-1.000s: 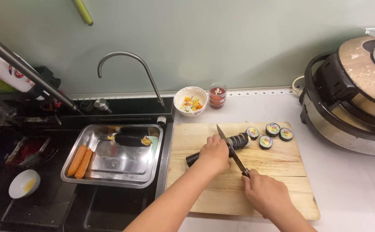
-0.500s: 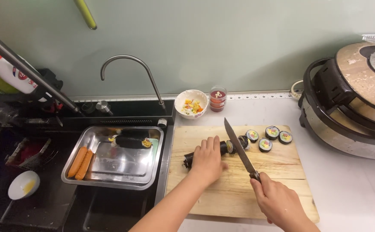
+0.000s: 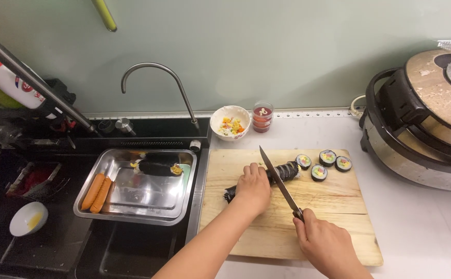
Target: Slicing rolls of kimbap and arranging them into plastic takeout containers.
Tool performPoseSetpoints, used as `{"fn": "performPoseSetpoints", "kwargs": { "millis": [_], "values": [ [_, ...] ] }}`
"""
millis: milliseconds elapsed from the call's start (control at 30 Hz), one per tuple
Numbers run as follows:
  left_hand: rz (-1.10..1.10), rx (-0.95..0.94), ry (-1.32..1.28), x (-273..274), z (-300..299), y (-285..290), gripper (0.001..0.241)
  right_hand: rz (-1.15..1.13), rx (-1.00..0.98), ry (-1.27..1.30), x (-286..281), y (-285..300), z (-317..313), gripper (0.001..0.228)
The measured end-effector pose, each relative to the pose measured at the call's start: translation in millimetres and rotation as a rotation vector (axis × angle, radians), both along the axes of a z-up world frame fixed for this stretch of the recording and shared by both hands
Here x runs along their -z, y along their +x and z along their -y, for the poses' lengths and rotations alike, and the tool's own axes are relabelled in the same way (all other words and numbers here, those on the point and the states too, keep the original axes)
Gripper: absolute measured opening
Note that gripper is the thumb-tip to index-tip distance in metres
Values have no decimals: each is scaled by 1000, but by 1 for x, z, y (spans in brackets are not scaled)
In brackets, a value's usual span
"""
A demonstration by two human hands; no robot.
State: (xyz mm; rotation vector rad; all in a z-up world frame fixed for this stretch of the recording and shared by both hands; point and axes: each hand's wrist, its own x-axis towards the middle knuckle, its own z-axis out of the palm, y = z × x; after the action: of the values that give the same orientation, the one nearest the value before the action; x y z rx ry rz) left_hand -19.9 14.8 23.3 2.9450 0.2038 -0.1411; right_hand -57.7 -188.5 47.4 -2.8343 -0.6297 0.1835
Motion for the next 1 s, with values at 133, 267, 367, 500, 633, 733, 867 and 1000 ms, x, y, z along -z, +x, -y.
{"fn": "performPoseSetpoints", "kwargs": {
  "millis": [133, 267, 367, 500, 633, 733, 867, 1000],
  "values": [
    [17, 2, 32, 9, 1, 2, 60, -38, 28, -88, -3, -2, -4, 31],
    [72, 5, 44, 16, 3, 1, 54, -46, 27, -130, -5, 8, -22, 32],
    [105, 9, 45, 21, 4, 2, 50, -41, 34, -81, -2, 30, -39, 34],
    [98, -14, 45, 16, 4, 2, 53, -43, -31, -66, -9, 37, -47, 36],
    [54, -35, 7, -2, 7, -2, 59, -77, 27, -90, -5, 10, -20, 34],
    [50, -12, 83, 15, 7, 3, 57, -160, 52, -149, 1, 3, -10, 34],
    [116, 4, 142, 36, 8, 5, 50, -90, 21, -101, -20, 26, -40, 36],
    [160, -8, 147, 37, 9, 5, 49, -310, 58, -121, -37, 31, -53, 40]
  ]
}}
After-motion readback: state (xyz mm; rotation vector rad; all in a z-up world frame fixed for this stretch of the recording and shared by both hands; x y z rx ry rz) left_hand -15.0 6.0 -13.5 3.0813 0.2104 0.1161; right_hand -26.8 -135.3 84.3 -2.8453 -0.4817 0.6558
